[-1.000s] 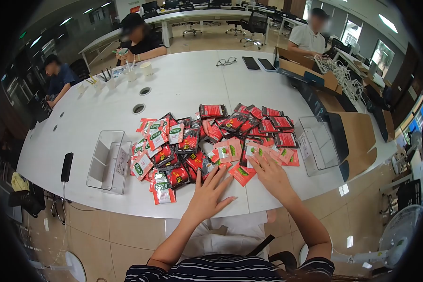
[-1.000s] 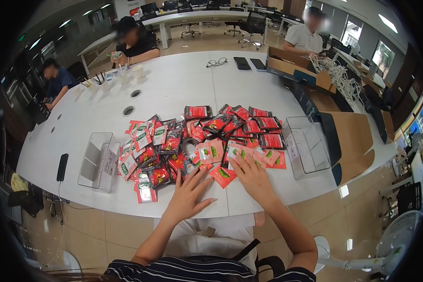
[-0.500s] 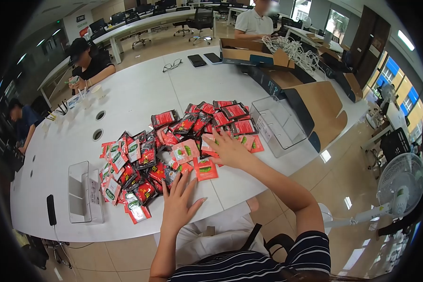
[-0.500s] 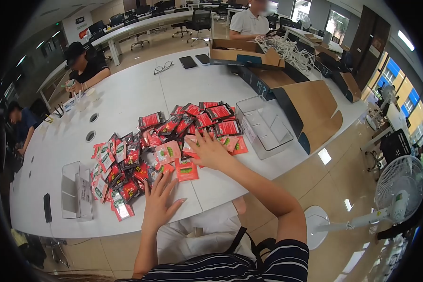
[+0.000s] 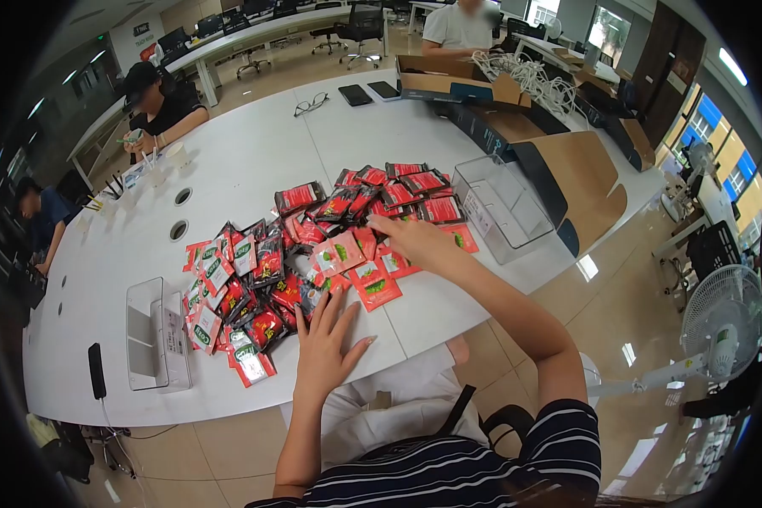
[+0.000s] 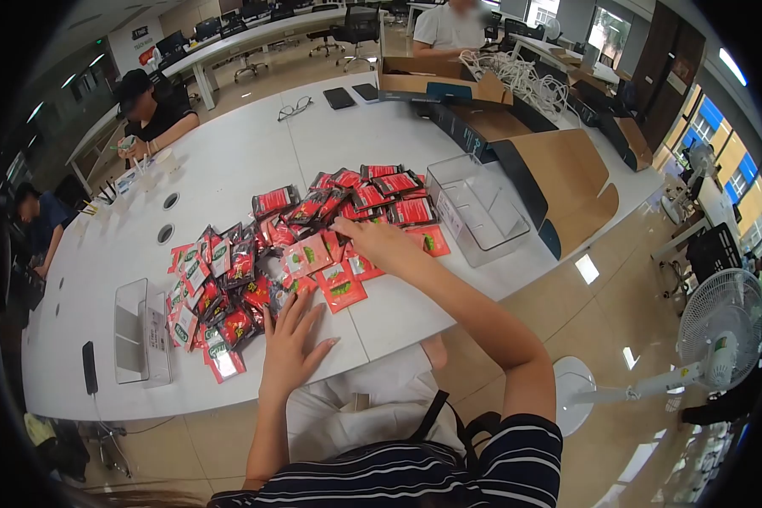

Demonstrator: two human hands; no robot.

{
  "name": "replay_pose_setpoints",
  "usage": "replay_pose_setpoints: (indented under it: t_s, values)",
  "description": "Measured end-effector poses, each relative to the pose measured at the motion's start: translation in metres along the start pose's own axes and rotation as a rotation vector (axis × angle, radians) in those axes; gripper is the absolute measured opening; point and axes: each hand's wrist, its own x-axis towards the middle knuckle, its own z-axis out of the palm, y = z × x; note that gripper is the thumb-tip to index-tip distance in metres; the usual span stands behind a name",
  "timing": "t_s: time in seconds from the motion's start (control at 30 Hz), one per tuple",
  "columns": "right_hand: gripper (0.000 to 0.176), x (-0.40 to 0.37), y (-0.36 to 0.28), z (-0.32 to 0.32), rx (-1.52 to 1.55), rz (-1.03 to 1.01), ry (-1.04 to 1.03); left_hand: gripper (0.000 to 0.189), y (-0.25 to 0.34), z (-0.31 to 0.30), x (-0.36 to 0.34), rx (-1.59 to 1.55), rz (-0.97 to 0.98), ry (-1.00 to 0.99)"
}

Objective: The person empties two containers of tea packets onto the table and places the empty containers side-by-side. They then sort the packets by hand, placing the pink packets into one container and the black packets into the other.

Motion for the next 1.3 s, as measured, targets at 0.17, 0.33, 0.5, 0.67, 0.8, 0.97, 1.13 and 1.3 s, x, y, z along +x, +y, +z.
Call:
replay_pose_setpoints:
  t_s: [0.17,0.33,0.5,0.67,0.8,0.97,1.13,1.3]
  values:
    - [0.049,0.006,0.004,-0.021,0.437,0.092,0.122,0.057,0.0,0.001,-0.003,0.005,-0.016,-0.006]
    - [0.05,0.023,-0.005,0.001,0.725,0.083,0.388,0.056,-0.001,0.001,0.0,-0.005,-0.003,-0.001]
    - [0.062,0.046,-0.022,0.023,1.315,0.143,0.293,0.056,0.0,0.0,0.0,0.0,-0.002,0.012]
    - [0.065,0.07,-0.042,0.048,1.345,0.296,0.156,0.055,-0.001,0.002,-0.001,-0.001,0.0,0.016]
    - [0.056,0.077,-0.044,0.042,0.714,0.197,-0.015,0.054,-0.001,0.0,0.0,0.01,0.01,0.008]
    - [0.038,0.09,-0.042,0.045,0.212,-0.126,0.376,0.054,-0.001,0.0,-0.001,-0.002,0.011,0.01]
    - [0.071,0.122,-0.044,0.035,0.057,-0.173,0.181,0.054,-0.003,0.001,-0.002,-0.004,0.02,0.021]
    - [0.105,0.164,-0.043,0.068,-0.045,-0.195,0.036,0.054,-0.004,0.001,-0.001,0.0,0.022,0.035]
